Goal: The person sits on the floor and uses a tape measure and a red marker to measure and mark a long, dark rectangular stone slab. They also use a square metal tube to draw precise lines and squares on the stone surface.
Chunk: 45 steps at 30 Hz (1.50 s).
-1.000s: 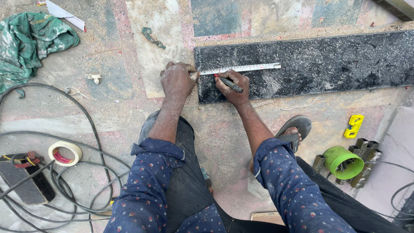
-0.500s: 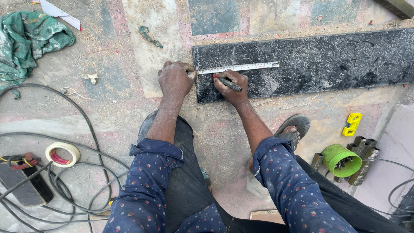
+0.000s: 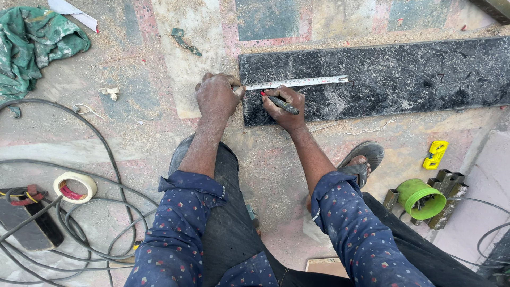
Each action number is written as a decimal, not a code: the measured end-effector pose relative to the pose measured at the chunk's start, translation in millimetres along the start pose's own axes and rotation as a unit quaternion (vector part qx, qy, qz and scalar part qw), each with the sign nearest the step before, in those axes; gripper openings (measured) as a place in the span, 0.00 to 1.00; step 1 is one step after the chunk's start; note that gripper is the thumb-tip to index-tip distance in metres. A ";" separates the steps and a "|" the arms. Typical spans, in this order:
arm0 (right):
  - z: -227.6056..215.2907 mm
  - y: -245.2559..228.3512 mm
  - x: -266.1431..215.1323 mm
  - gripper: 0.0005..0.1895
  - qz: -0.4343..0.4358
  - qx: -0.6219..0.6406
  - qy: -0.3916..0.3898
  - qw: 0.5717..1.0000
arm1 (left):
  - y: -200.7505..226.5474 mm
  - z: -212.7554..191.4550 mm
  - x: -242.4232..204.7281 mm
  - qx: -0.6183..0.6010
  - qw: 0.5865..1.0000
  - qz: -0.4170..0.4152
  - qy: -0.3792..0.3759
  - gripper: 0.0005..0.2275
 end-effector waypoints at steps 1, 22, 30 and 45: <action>1.1 -1.3 0.6 0.05 -0.006 -0.003 0.001 1.000 | -0.2 0.1 0.4 0.004 1.000 -0.001 -0.002 0.08; 2.1 4.6 2.1 0.06 0.006 0.002 0.000 1.000 | -2.4 4.9 4.2 0.001 1.000 -0.002 -0.023 0.09; 6.1 5.1 1.6 0.07 0.022 0.000 -0.017 1.000 | -2.6 6.1 5.3 0.007 1.000 -0.003 -0.019 0.09; 8.8 1.2 1.2 0.09 -0.009 -0.025 -0.029 0.999 | -2.0 4.8 5.1 -0.003 1.000 0.011 -0.009 0.09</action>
Point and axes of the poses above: each hand's wrist, its own x-axis towards the middle knuckle, its own z-axis out of the palm, y = z × x, the point moved 10 cm from there along x, towards the middle knuckle, and after that the axes turned 5 degrees about -x, right-handed, at the moved point
